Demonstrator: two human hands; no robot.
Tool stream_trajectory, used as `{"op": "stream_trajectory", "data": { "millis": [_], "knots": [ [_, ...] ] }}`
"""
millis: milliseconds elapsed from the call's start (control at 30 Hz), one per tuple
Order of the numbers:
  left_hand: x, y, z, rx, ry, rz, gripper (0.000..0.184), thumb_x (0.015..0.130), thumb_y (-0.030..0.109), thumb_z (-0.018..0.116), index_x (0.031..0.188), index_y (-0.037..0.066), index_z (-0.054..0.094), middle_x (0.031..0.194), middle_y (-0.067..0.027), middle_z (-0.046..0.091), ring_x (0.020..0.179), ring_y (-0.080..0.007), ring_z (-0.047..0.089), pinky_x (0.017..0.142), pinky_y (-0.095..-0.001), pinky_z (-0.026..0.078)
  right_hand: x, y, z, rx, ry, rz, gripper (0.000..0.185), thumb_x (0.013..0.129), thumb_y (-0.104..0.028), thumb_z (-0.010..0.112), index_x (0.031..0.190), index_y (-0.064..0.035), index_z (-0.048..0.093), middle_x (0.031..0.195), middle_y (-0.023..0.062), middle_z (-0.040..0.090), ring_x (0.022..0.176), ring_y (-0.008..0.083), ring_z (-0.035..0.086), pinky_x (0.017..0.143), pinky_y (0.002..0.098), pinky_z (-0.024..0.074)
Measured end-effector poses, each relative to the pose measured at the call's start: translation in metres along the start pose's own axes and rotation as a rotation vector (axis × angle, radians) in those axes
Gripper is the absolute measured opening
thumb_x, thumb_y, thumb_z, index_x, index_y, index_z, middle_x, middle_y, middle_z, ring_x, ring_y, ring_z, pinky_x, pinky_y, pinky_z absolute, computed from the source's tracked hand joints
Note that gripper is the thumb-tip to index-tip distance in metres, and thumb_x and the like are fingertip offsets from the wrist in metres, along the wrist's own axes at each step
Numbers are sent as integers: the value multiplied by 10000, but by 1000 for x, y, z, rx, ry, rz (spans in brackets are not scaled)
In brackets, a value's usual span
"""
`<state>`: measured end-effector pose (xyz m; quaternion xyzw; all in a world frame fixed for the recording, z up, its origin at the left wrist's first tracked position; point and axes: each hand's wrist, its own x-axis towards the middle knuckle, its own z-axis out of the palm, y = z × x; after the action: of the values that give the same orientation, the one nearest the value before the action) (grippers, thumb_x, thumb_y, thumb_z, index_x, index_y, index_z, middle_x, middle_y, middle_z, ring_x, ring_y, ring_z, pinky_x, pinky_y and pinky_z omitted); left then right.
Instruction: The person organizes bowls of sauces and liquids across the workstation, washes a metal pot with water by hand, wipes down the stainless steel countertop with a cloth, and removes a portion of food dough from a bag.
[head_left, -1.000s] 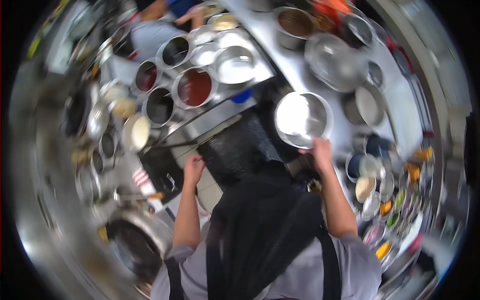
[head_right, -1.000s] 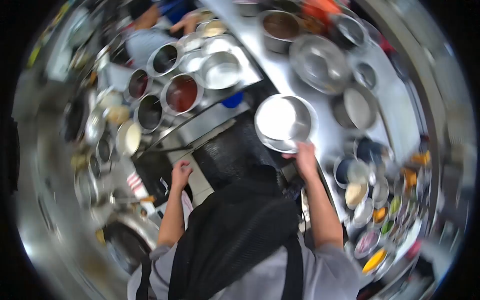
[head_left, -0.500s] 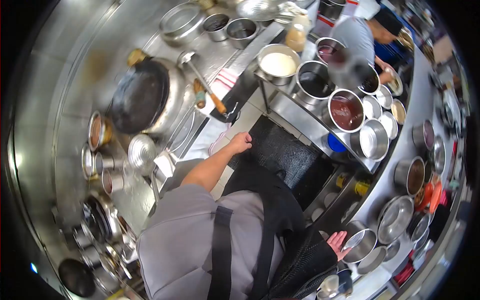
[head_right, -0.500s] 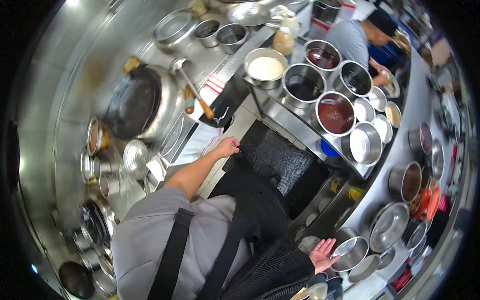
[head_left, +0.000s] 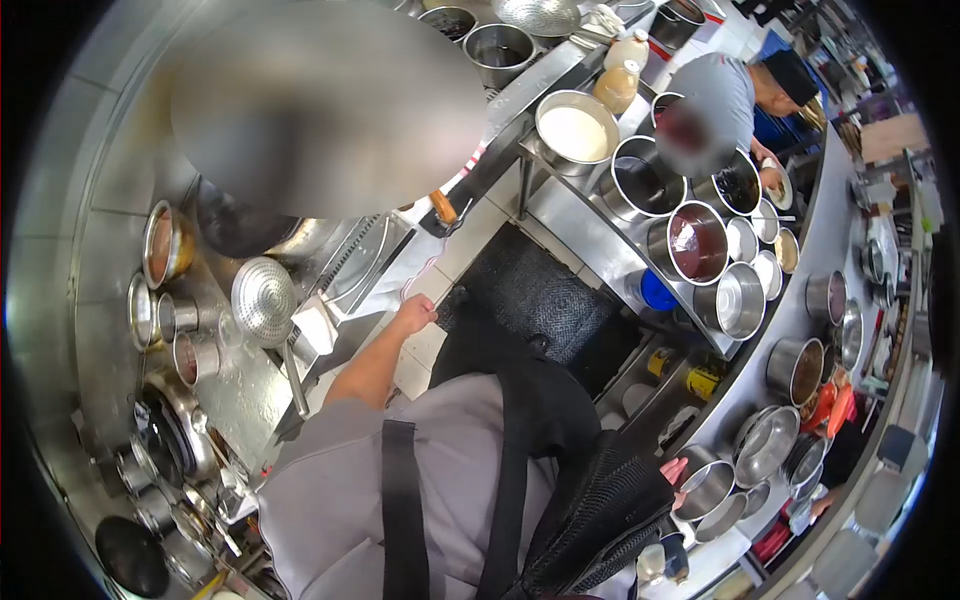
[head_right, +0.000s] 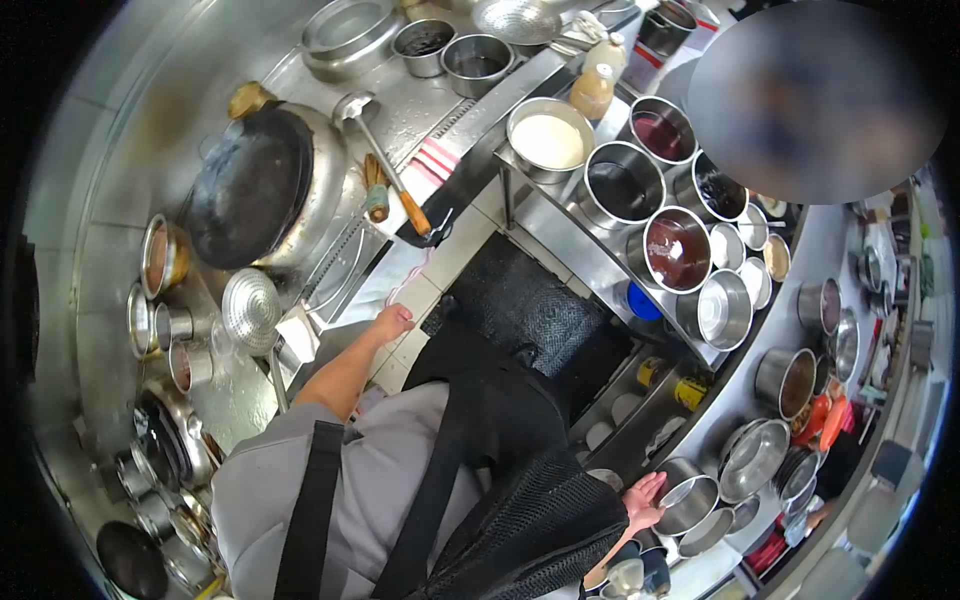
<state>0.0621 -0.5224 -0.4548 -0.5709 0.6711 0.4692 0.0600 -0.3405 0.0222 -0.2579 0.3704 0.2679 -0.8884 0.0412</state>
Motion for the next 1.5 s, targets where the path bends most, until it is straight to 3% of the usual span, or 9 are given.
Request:
{"op": "stream_trajectory", "data": {
  "millis": [167, 300, 500, 600, 633, 667, 900, 1133, 1500],
  "knots": [
    [41, 13, -29, 19, -100, 26, 292, 752, 208, 816, 943, 59, 652, 867, -63, 679, 777, -183, 630, 721, -336, 522, 4, 13, -4, -96, 96, -196, 841, 994, -626, 315, 1463, 73, 289, 1401, 262, 518, 1276, 392, 544, 997, 547, 501],
    [58, 55, -70, -12, -130, 143, 346, 751, 214, 809, 1011, 56, 645, 923, -91, 681, 834, -208, 640, 764, -350, 525, 17, 45, -22, -324, -52, -25, 952, 980, -648, 360, 1538, -48, -124, 1404, 292, 498, 1210, 438, 579, 931, 551, 540],
    [33, 99, -114, -94, -74, 504, 334, 798, 168, 746, 1073, 31, 615, 922, -115, 685, 834, -219, 665, 738, -376, 538, 59, 232, 51, -810, -154, 291, 573, 973, -445, 597, 1353, -46, 435, 1225, 223, 614, 1041, 369, 653, 859, 471, 572],
    [-31, 124, -160, -301, -75, 389, 282, 822, 114, 701, 1077, 35, 610, 890, -102, 688, 806, -198, 670, 698, -347, 533, 28, 331, 93, -1503, -1154, -79, 471, 953, -364, 660, 1289, -73, 503, 1183, 183, 640, 1021, 364, 663, 794, 461, 572],
    [-52, 116, -165, -377, 23, 366, 271, 833, 119, 702, 1075, 34, 615, 890, -97, 687, 810, -188, 669, 699, -337, 533, 41, 359, 138, -1353, -706, 516, 463, 939, -333, 684, 1275, -69, 504, 1163, 195, 645, 947, 370, 685, 730, 443, 574],
    [-72, 106, -168, -445, 116, 348, 261, 843, 124, 703, 1073, 33, 620, 891, -91, 686, 815, -178, 668, 700, -327, 533, 33, 389, 161, -1468, -850, 529, 430, 938, -322, 687, 1244, -67, 525, 1134, 192, 660, 882, 349, 698, 677, 406, 572],
    [-213, -30, -194, -754, 1080, 124, 134, 930, 118, 659, 1024, 23, 664, 912, -32, 681, 841, -123, 638, 789, -301, 531, -143, 514, 299, -1661, -1630, 365, 312, 993, -294, 626, 1183, -51, 581, 1065, 89, 677, 823, 163, 654, 702, 262, 497],
    [-289, -252, -333, -1110, 1949, -320, 251, 894, 164, 697, 1058, -20, 650, 933, -59, 646, 816, -177, 622, 725, -316, 547, -338, 583, 226, -1641, -2076, 612, 265, 1020, -200, 576, 1205, -14, 607, 1123, 103, 681, 861, 158, 677, 794, 296, 539],
    [-278, -430, -411, -1632, 1887, -389, 278, 833, 13, 630, 1066, -67, 502, 1085, -216, 587, 880, -303, 656, 573, -409, 629, -572, 685, 33, -1831, -2714, 830, 274, 999, -136, 596, 1225, 18, 604, 1070, 115, 685, 930, 159, 689, 809, 281, 529]
  ]
}}
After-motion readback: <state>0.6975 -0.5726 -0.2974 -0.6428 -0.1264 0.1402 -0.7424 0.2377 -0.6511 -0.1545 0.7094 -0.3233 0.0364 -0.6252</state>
